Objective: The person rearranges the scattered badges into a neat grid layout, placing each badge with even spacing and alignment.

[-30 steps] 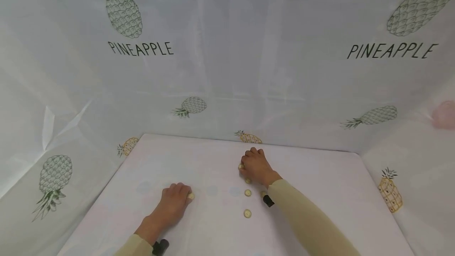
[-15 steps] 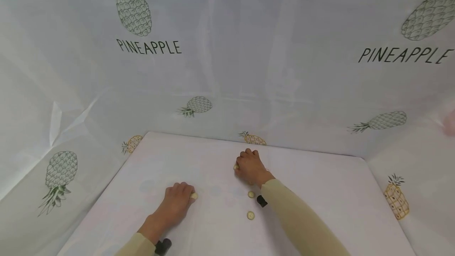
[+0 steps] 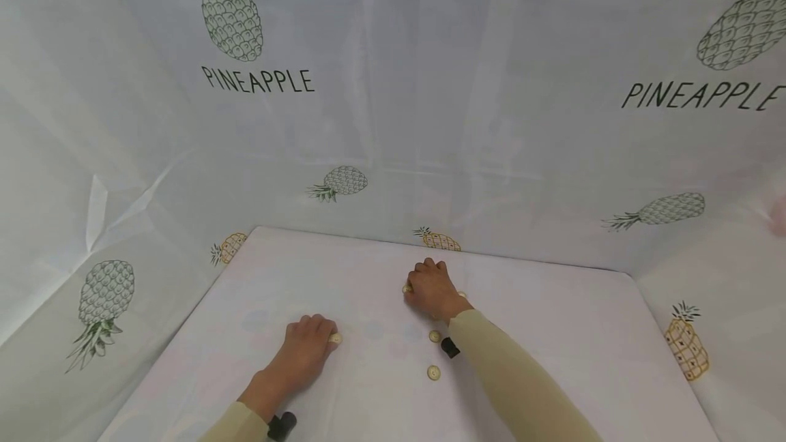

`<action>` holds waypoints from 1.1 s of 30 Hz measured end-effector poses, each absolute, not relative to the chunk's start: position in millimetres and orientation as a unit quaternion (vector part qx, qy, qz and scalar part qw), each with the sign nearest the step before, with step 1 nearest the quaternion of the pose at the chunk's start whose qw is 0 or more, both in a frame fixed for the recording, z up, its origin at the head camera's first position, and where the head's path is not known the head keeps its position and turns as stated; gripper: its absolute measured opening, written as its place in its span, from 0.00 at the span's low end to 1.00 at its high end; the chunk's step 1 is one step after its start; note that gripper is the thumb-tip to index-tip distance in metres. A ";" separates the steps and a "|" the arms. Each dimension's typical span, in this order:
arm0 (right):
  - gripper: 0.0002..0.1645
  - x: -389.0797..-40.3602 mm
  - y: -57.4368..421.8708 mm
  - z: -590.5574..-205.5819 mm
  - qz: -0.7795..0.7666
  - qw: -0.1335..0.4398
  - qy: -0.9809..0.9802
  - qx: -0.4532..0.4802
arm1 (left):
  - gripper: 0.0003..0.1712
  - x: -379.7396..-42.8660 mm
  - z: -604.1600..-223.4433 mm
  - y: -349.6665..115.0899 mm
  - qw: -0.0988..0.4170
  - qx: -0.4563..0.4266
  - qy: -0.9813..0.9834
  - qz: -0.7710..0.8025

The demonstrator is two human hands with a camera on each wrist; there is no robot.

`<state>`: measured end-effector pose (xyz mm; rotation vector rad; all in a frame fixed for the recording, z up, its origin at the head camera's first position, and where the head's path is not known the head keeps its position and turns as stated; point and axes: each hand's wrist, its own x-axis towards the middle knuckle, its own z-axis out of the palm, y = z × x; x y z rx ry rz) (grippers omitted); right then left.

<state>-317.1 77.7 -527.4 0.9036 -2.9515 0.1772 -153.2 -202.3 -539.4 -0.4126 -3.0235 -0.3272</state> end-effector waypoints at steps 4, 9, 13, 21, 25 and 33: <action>0.10 -316.2 78.0 -527.5 0.061 0.026 -0.955 0.290 | 0.09 -152.8 -539.4 -202.3 0.038 -0.136 -0.985 -0.102; 0.10 -316.7 78.7 -529.5 0.061 0.031 -0.956 0.287 | 0.09 -153.0 -539.7 -202.4 0.044 -0.139 -0.985 -0.097; 0.10 -316.0 79.7 -529.4 0.062 0.031 -0.956 0.286 | 0.09 -152.9 -539.0 -202.1 0.050 -0.140 -0.984 -0.093; 0.13 -307.8 98.7 -518.1 0.067 0.051 -0.959 0.272 | 0.10 -153.0 -538.2 -200.4 0.051 -0.140 -0.984 -0.096; 0.11 -296.7 118.2 -512.8 0.076 0.076 -0.959 0.261 | 0.10 -154.0 -541.1 -200.4 0.044 -0.138 -0.985 -0.091; 0.07 -257.4 145.9 -515.0 0.097 0.126 -0.955 0.249 | 0.11 -156.7 -548.8 -204.1 0.031 -0.127 -0.986 -0.104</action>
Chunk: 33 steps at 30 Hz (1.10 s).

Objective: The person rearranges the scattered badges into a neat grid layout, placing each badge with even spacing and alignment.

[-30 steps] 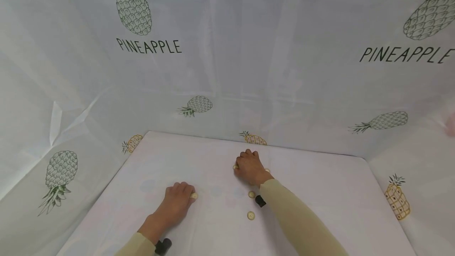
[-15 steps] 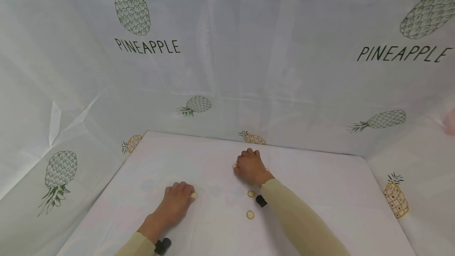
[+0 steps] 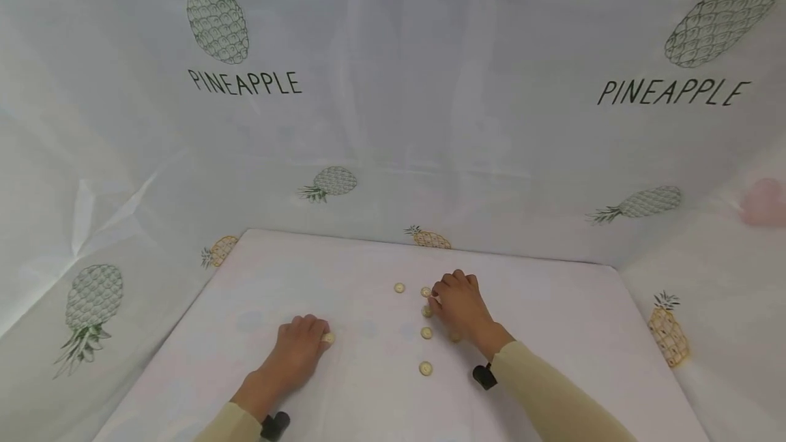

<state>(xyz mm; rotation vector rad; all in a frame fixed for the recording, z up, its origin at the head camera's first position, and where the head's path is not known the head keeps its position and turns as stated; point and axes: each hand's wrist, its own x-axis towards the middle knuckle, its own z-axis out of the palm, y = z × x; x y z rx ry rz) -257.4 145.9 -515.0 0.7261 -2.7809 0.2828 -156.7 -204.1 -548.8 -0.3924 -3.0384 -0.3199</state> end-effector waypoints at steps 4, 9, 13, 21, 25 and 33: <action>0.05 -232.5 152.9 -520.5 0.114 0.155 -0.949 0.250 | 0.12 -157.7 -551.4 -204.3 0.035 -0.125 -0.986 -0.101; 0.07 -202.8 154.7 -527.9 0.130 0.174 -0.940 0.264 | 0.12 -157.7 -552.3 -203.1 0.031 -0.119 -0.988 -0.098; 0.08 -184.8 152.7 -531.7 0.142 0.168 -0.936 0.276 | 0.13 -156.6 -550.4 -202.0 0.032 -0.117 -0.988 -0.096; 0.13 -160.9 150.5 -537.9 0.123 0.117 -0.939 0.299 | 0.13 -156.0 -552.7 -202.9 0.033 -0.114 -0.988 -0.094; 0.12 -155.0 150.2 -540.7 0.108 0.122 -0.937 0.309 | 0.13 -156.5 -552.9 -202.6 0.043 -0.124 -0.987 -0.096; 0.15 -152.3 151.2 -542.6 0.087 0.123 -0.937 0.316 | 0.13 -155.8 -550.1 -200.0 0.042 -0.127 -0.986 -0.096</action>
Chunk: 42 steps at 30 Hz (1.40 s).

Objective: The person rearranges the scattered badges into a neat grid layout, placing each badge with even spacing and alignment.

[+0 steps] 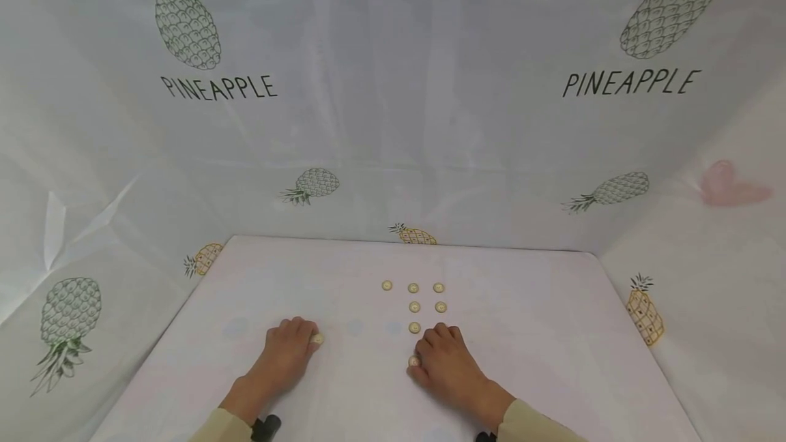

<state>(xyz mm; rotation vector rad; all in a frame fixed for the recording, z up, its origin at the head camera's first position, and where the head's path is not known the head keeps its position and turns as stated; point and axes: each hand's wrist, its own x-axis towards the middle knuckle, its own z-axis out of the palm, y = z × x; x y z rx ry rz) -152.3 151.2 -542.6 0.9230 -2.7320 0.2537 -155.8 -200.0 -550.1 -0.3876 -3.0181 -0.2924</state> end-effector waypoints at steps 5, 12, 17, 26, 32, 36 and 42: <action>0.15 -153.4 150.3 -545.3 0.080 0.130 -0.934 0.323 | 0.13 -155.5 -549.9 -200.4 0.038 -0.124 -0.987 -0.098; 0.14 -153.3 147.4 -544.3 0.085 0.133 -0.931 0.328 | 0.12 -156.1 -550.3 -200.7 0.042 -0.126 -0.986 -0.103; 0.10 -153.2 145.9 -544.9 0.090 0.134 -0.927 0.337 | 0.13 -155.0 -549.7 -200.4 0.042 -0.127 -0.986 -0.103; 0.14 -152.3 148.1 -545.7 0.094 0.142 -0.928 0.330 | 0.12 -154.9 -550.1 -200.5 0.038 -0.129 -0.985 -0.108; 0.14 -154.3 148.9 -545.5 0.092 0.123 -0.935 0.321 | 0.13 -154.8 -549.4 -200.6 0.040 -0.129 -0.985 -0.106; 0.13 -155.5 148.6 -546.4 0.097 0.121 -0.934 0.323 | 0.13 -154.7 -547.7 -199.7 0.042 -0.128 -0.985 -0.105; 0.14 -153.2 147.9 -545.9 0.097 0.111 -0.937 0.316 | 0.13 -154.2 -547.4 -199.0 0.045 -0.128 -0.986 -0.102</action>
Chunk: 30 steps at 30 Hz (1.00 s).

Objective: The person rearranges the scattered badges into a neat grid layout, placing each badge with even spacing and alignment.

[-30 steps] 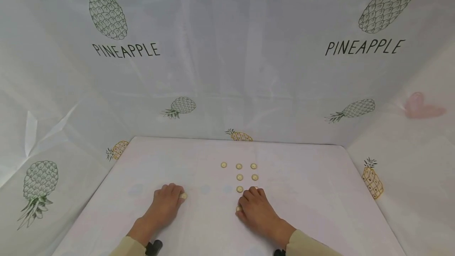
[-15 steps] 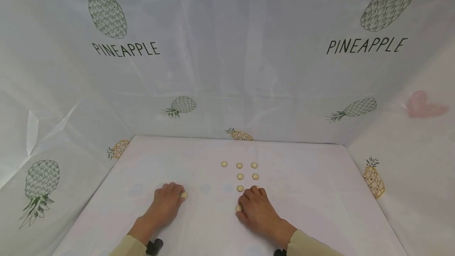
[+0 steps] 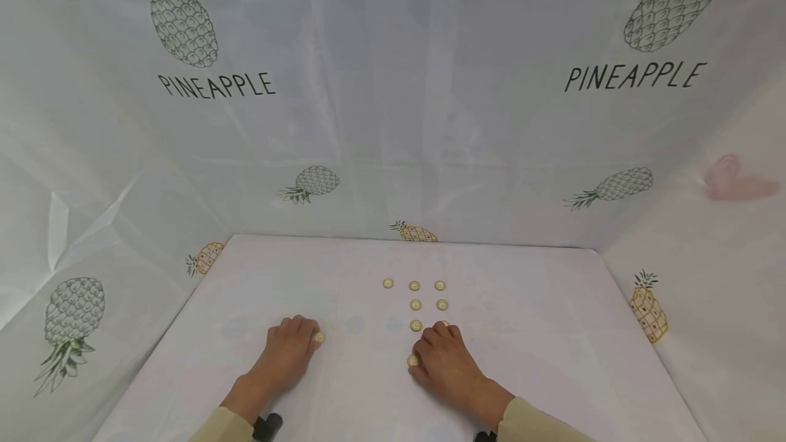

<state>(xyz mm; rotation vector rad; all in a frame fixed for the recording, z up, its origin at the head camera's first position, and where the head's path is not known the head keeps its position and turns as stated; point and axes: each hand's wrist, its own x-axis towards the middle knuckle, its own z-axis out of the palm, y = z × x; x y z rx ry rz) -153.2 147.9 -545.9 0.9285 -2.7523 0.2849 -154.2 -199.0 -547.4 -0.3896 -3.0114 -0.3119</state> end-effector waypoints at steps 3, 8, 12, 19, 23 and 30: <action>0.13 -152.7 146.7 -545.0 0.103 0.109 -0.937 0.316 | 0.13 -153.9 -547.2 -200.0 0.047 -0.127 -0.986 -0.102; 0.12 -153.9 144.8 -544.7 0.111 0.118 -0.934 0.320 | 0.13 -153.8 -547.1 -201.4 0.047 -0.124 -0.986 -0.101; 0.11 -158.6 143.0 -541.9 0.112 0.140 -0.927 0.330 | 0.13 -152.8 -546.5 -201.6 0.045 -0.120 -0.986 -0.105; 0.11 -185.7 142.3 -528.3 0.108 0.148 -0.936 0.300 | 0.13 -152.4 -545.1 -201.2 0.042 -0.116 -0.987 -0.105; 0.11 -206.9 145.8 -523.8 0.105 0.137 -0.942 0.287 | 0.13 -153.6 -546.6 -201.5 0.040 -0.115 -0.987 -0.106; 0.13 -232.4 146.3 -520.9 0.079 0.128 -0.945 0.291 | 0.12 -153.5 -548.7 -201.7 0.046 -0.121 -0.985 -0.113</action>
